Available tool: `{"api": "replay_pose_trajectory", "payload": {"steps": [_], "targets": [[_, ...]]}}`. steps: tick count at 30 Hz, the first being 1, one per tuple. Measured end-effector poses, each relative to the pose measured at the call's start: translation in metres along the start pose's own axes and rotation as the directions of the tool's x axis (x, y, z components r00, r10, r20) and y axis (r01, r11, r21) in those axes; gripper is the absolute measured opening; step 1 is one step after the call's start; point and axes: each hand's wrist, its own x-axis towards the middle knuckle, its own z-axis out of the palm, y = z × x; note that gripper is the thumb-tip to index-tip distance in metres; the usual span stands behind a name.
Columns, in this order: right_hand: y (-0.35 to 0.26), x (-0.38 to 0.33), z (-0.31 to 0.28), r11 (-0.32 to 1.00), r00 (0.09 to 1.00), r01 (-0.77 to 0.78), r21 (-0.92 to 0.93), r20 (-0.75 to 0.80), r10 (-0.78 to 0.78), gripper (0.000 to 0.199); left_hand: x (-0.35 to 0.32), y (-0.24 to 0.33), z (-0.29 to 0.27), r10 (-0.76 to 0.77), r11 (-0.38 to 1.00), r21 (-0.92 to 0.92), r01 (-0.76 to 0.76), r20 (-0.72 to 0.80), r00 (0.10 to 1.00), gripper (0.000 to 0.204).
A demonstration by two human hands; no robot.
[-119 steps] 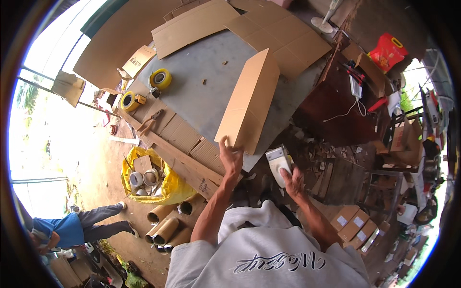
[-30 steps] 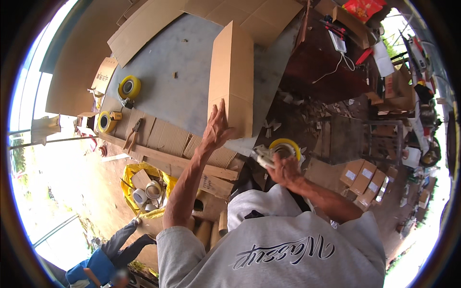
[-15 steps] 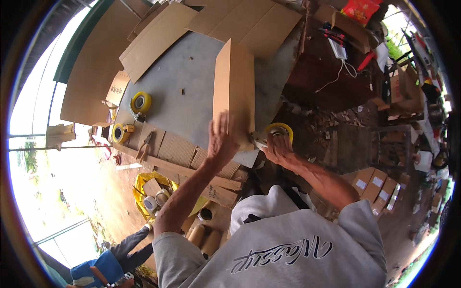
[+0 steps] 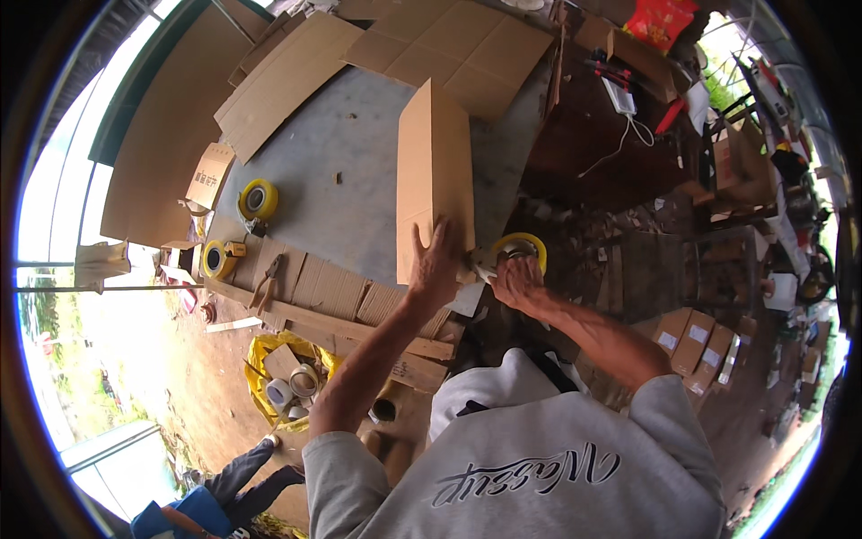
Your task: The person cuts a large sheet of cardboard with a utility knife, wraps a cardboard tube with a cut piece, and secures it with a tape dispenser. The person then folds and tapes the cardboard into a box shape.
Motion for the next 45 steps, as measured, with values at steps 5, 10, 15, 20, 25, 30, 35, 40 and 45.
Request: {"api": "replay_pose_trajectory", "payload": {"steps": [5,10,15,20,25,30,35,40,45], "targets": [[-0.009,0.021,-0.023,0.988,0.996,0.040,-0.150,-0.069,-0.050,0.018,-0.001,-0.003,0.021,-0.003,0.998,0.057,0.005,-0.038,0.999,0.064],[-0.016,0.033,0.004,0.955,0.916,-0.294,0.042,0.299,0.269,0.006,0.004,0.007,0.021,-0.072,0.997,0.020,0.072,-0.015,0.997,0.060],[0.018,0.060,0.031,0.791,0.647,-0.602,-0.111,0.513,0.564,0.006,-0.008,-0.006,0.013,-0.024,0.996,-0.086,0.013,-0.130,0.991,0.062],[0.057,0.042,-0.009,0.583,0.521,-0.808,0.080,0.558,0.646,0.047,-0.048,-0.001,0.035,-0.463,0.867,-0.468,0.170,-0.633,0.620,0.062],[0.027,-0.062,0.020,0.380,0.413,-0.906,0.186,0.578,0.704,0.076,-0.086,-0.029,0.168,-0.621,-0.752,-0.660,-0.004,0.706,0.340,0.055],[-0.012,-0.102,0.025,0.136,0.299,-0.950,0.280,0.694,0.655,0.080,-0.036,-0.050,0.156,-0.553,-0.829,-0.538,-0.152,0.749,0.366,0.054],[-0.013,-0.106,0.014,0.185,0.383,-0.918,0.351,0.662,0.644,0.073,0.001,-0.053,0.150,-0.738,-0.657,-0.572,-0.491,0.619,0.268,0.052],[0.009,-0.105,-0.008,0.101,0.446,-0.859,0.503,0.635,0.631,0.071,-0.003,-0.025,0.034,-0.850,-0.403,-0.900,-0.164,0.435,-0.297,0.058],[0.008,-0.109,-0.033,0.066,0.528,-0.773,0.631,0.582,0.619,0.071,-0.016,0.027,0.070,-0.875,0.329,-0.904,0.273,-0.401,-0.271,0.041]]}}
